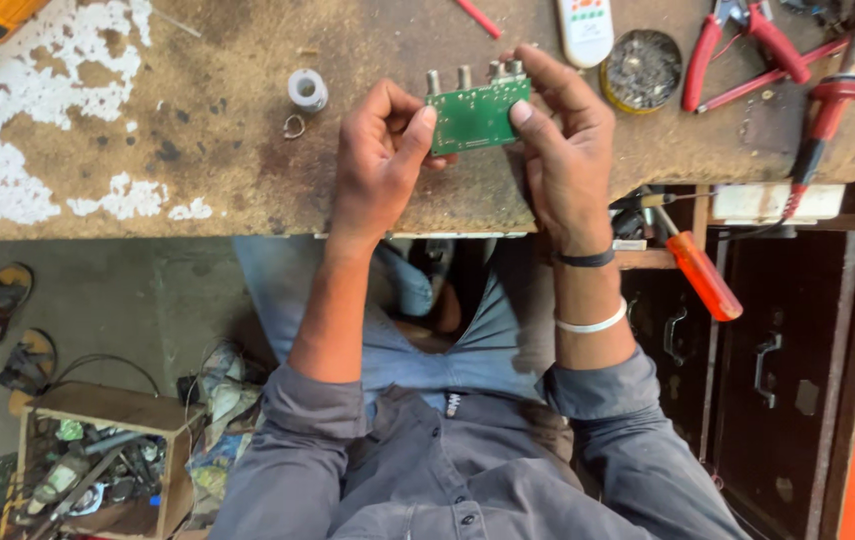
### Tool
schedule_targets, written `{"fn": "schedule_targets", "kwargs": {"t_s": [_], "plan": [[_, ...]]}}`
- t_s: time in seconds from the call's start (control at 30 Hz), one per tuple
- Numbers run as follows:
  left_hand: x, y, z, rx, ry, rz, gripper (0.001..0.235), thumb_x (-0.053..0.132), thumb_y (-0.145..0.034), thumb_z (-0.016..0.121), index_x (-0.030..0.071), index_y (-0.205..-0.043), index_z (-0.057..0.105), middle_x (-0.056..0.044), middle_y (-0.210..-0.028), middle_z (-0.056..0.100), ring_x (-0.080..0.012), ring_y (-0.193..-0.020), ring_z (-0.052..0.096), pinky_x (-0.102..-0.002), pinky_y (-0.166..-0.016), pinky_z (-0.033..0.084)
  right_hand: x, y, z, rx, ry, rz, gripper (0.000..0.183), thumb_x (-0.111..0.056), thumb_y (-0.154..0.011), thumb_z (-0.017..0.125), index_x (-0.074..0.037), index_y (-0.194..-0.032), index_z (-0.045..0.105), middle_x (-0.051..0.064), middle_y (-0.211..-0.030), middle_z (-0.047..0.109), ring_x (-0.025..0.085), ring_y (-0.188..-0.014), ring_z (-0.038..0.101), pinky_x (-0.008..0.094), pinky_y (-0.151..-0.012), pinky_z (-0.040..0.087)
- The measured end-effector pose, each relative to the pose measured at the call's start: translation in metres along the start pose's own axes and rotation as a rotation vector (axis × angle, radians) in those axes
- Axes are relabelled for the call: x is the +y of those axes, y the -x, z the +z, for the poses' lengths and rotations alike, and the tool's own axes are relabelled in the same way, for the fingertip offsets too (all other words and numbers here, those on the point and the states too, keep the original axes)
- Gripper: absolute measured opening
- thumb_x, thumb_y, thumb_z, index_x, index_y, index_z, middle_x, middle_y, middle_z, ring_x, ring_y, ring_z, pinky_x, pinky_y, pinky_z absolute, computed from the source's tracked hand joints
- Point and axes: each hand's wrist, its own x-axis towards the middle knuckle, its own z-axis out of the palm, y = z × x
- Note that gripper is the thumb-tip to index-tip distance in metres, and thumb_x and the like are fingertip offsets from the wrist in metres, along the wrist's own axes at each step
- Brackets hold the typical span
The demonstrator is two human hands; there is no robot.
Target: The person holds a small green circuit board and uses a soldering iron to apply solder to several connection points. They wipe the soldering iron tip with a cloth, add solder wire to the tip, and continue soldering different areas of the board. The person also uses a screwdriver to adjust components on the board.
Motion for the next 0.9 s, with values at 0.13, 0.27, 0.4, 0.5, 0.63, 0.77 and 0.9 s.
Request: {"fn": "schedule_targets", "kwargs": {"t_s": [0.13,0.27,0.4,0.5,0.63,0.77,0.9], "plan": [[0.001,-0.001,-0.002,-0.007,-0.015,-0.018,0.016,0.014,-0.107,0.06,0.001,-0.101,0.053,-0.01,-0.092,0.071,-0.0136,-0.079,0.073,-0.024,-0.066,0.06,0.001,0.001,0.0,0.02,-0.022,0.027,0.046,0.011,-0.099,0.063,0.007,-0.144,0.056,0.019,-0.141,0.064,0.022,-0.126,0.065,0.035,-0.113,0.055],[0.001,0.004,-0.002,-0.021,-0.003,-0.006,0.018,0.014,-0.106,0.065,0.001,-0.102,0.053,-0.01,-0.093,0.071,-0.0129,-0.079,0.072,-0.024,-0.068,0.059,0.001,0.005,-0.002,-0.03,-0.013,0.005,0.046,0.011,-0.101,0.062,0.007,-0.145,0.054,0.017,-0.142,0.062,0.02,-0.131,0.063,0.033,-0.115,0.052],[0.004,0.001,0.001,-0.014,-0.117,0.058,0.02,0.012,-0.105,0.07,0.001,-0.101,0.053,-0.01,-0.091,0.071,-0.0119,-0.079,0.071,-0.024,-0.069,0.059,-0.004,0.0,0.0,-0.049,-0.009,-0.002,0.042,0.011,-0.099,0.061,0.006,-0.14,0.055,0.016,-0.143,0.061,0.018,-0.129,0.061,0.032,-0.116,0.051],[0.002,0.004,0.002,0.006,-0.124,0.075,0.018,0.009,-0.105,0.069,0.002,-0.1,0.053,-0.007,-0.09,0.069,-0.0103,-0.079,0.07,-0.024,-0.07,0.06,-0.005,0.006,0.001,-0.081,0.019,-0.036,0.04,0.01,-0.099,0.061,0.004,-0.138,0.055,0.013,-0.141,0.06,0.016,-0.128,0.059,0.03,-0.115,0.05],[0.0,0.005,0.002,-0.016,-0.108,0.116,0.015,0.003,-0.104,0.069,0.0,-0.106,0.055,-0.009,-0.107,0.066,-0.0105,-0.092,0.069,-0.025,-0.08,0.062,-0.004,0.009,-0.001,-0.094,0.054,-0.069,0.041,0.008,-0.098,0.063,0.002,-0.138,0.054,0.011,-0.141,0.06,0.017,-0.131,0.059,0.031,-0.115,0.049],[0.004,0.008,0.003,-0.041,-0.181,0.188,0.017,-0.007,-0.101,0.069,0.0,-0.11,0.057,-0.009,-0.13,0.061,-0.0134,-0.116,0.068,-0.028,-0.098,0.061,-0.001,0.012,-0.001,-0.05,0.005,-0.081,0.035,0.007,-0.1,0.062,0.002,-0.134,0.057,0.014,-0.131,0.064,0.022,-0.12,0.066,0.036,-0.112,0.054],[0.01,0.007,0.003,-0.03,-0.264,0.164,0.023,-0.016,-0.091,0.065,0.002,-0.104,0.059,-0.009,-0.134,0.06,-0.015,-0.121,0.065,-0.028,-0.102,0.058,0.002,0.01,-0.005,-0.013,-0.076,-0.043,0.03,0.009,-0.096,0.059,0.005,-0.126,0.059,0.019,-0.127,0.067,0.03,-0.126,0.067,0.043,-0.118,0.054]]}}
